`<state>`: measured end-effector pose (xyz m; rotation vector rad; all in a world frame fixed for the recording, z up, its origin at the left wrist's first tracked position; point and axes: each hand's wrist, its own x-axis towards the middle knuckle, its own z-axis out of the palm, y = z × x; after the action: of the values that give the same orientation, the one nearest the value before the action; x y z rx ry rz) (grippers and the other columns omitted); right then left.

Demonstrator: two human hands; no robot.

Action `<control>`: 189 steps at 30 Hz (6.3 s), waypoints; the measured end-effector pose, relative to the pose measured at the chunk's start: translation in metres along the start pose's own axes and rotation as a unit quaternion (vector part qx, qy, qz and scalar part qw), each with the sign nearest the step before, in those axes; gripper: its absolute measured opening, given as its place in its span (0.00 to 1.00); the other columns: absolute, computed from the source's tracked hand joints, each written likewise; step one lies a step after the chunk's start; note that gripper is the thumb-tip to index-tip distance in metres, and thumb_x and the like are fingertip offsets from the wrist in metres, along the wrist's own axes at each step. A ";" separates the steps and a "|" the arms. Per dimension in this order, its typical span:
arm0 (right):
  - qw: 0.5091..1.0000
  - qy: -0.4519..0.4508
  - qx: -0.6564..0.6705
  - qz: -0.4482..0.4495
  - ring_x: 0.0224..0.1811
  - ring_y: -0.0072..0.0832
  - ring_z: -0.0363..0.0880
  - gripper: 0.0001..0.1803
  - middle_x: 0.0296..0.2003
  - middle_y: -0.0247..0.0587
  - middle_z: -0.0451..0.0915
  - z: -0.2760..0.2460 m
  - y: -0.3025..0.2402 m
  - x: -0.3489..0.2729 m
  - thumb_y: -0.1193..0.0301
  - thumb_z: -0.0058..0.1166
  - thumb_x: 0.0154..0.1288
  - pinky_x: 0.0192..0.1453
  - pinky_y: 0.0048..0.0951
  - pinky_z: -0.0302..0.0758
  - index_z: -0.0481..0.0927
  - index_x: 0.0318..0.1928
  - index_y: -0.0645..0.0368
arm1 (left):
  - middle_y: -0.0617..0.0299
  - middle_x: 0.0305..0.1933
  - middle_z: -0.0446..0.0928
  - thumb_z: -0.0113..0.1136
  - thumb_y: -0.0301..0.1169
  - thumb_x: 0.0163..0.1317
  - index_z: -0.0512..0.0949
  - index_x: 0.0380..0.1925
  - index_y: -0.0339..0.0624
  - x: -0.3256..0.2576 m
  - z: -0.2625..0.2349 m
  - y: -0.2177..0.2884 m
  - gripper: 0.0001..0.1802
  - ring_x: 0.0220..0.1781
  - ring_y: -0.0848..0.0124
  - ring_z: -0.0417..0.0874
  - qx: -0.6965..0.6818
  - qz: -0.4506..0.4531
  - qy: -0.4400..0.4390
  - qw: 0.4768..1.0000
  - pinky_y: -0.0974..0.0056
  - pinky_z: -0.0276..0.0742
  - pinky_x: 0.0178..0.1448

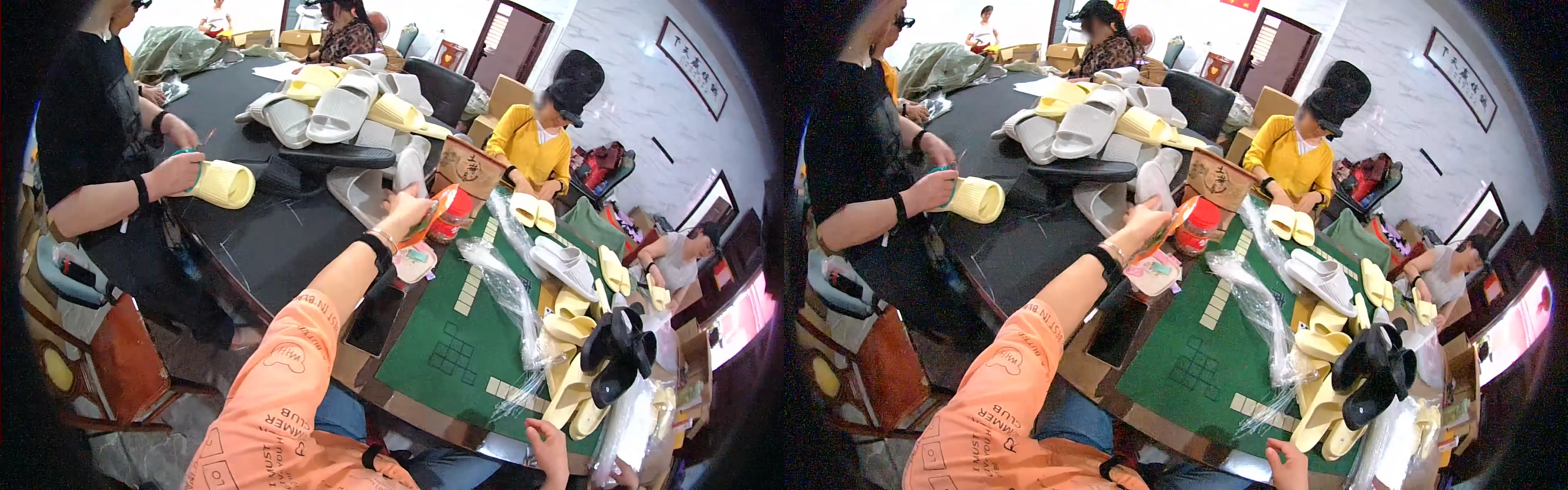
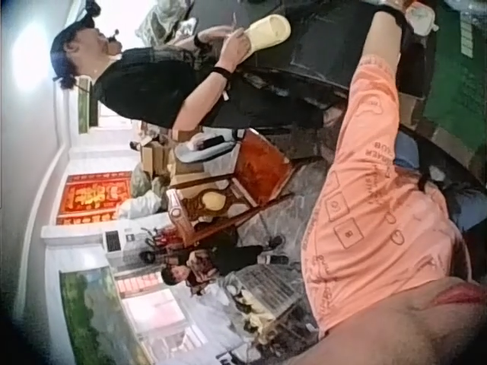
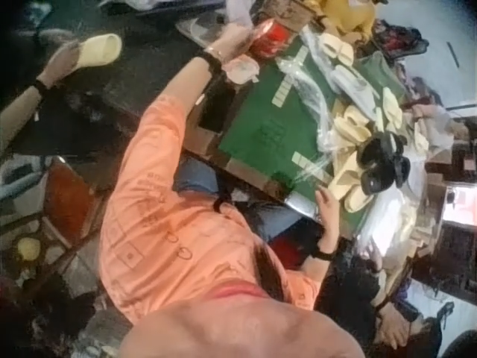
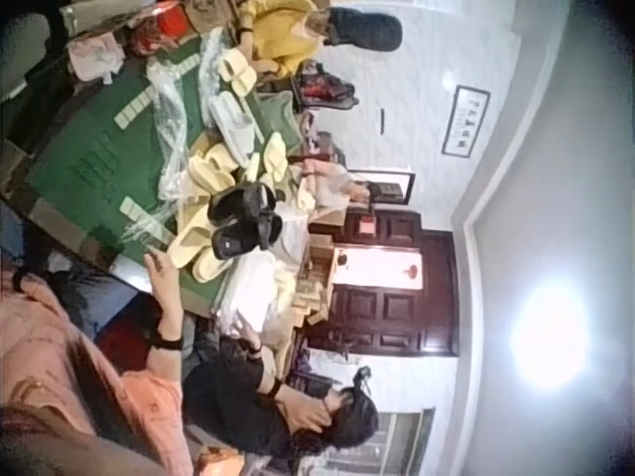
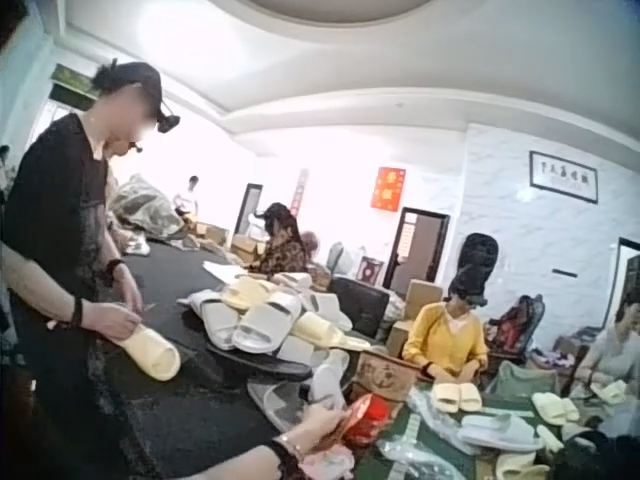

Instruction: Inspecting and quality checking finished sandals in a manufacturing setting.

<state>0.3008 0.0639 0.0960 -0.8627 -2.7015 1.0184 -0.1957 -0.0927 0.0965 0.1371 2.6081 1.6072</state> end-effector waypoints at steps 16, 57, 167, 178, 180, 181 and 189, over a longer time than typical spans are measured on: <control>0.999 -0.035 0.033 0.017 0.35 0.22 0.76 0.13 0.35 0.39 0.80 0.013 0.000 0.001 0.72 0.51 0.59 0.42 0.22 0.71 0.76 0.44 0.65 | 0.60 0.65 0.55 0.43 0.34 0.61 0.57 0.62 0.44 0.013 -0.068 0.030 0.27 0.64 0.64 0.56 -0.506 0.138 -0.121 0.843 0.49 0.49 0.65; 0.913 -0.177 0.367 -0.033 0.48 0.21 0.69 0.23 0.47 0.39 0.72 0.114 -0.023 0.054 0.72 0.42 0.66 0.53 0.21 0.65 0.59 0.60 0.63 | 0.58 0.60 0.64 0.40 0.38 0.61 0.66 0.54 0.40 -0.224 0.004 0.059 0.23 0.54 0.63 0.69 -0.467 -0.077 -0.603 0.643 0.51 0.66 0.55; 0.855 0.073 0.460 0.228 0.11 0.13 0.55 0.09 0.11 0.23 0.62 0.062 0.070 0.104 0.69 0.49 0.56 0.15 0.18 0.49 0.78 0.25 0.60 | 0.49 0.16 0.71 0.50 0.29 0.54 0.72 0.24 0.37 -0.370 0.094 -0.022 0.06 0.21 0.53 0.75 -0.050 0.303 -0.415 0.856 0.56 0.67 0.26; 0.890 0.082 0.337 0.295 0.09 0.16 0.54 0.06 0.12 0.26 0.63 0.048 0.109 0.186 0.70 0.45 0.55 0.11 0.20 0.48 0.73 0.26 0.58 | 0.59 0.15 0.67 0.53 0.25 0.50 0.71 0.20 0.41 -0.372 0.030 0.010 0.03 0.19 0.62 0.69 -0.156 0.451 -0.481 0.735 0.64 0.63 0.35; 0.873 0.083 0.345 0.334 0.09 0.16 0.54 0.06 0.12 0.27 0.63 0.049 0.111 0.190 0.70 0.45 0.55 0.10 0.19 0.48 0.72 0.26 0.57 | 0.60 0.14 0.68 0.53 0.26 0.50 0.69 0.19 0.41 -0.373 0.016 0.016 0.05 0.19 0.62 0.69 -0.217 0.486 -0.502 0.682 0.64 0.62 0.33; 0.868 0.080 0.371 0.322 0.09 0.15 0.53 0.06 0.12 0.27 0.63 0.048 0.111 0.189 0.70 0.44 0.56 0.10 0.18 0.48 0.72 0.26 0.58 | 0.61 0.14 0.66 0.53 0.25 0.49 0.68 0.19 0.41 -0.371 0.009 0.016 0.05 0.18 0.63 0.68 -0.207 0.475 -0.525 0.675 0.64 0.62 0.33; 0.861 0.077 0.391 0.317 0.09 0.15 0.54 0.07 0.12 0.28 0.64 0.047 0.117 0.193 0.71 0.43 0.56 0.10 0.18 0.50 0.71 0.26 0.59 | 0.65 0.15 0.65 0.52 0.26 0.53 0.69 0.17 0.41 -0.356 -0.016 0.011 0.08 0.18 0.67 0.65 -0.304 0.358 -0.598 0.649 0.66 0.62 0.37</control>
<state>0.1809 0.2152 -0.0297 -1.5424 -1.5783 1.8568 0.1568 -0.1432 0.1191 1.6378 0.9128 1.5097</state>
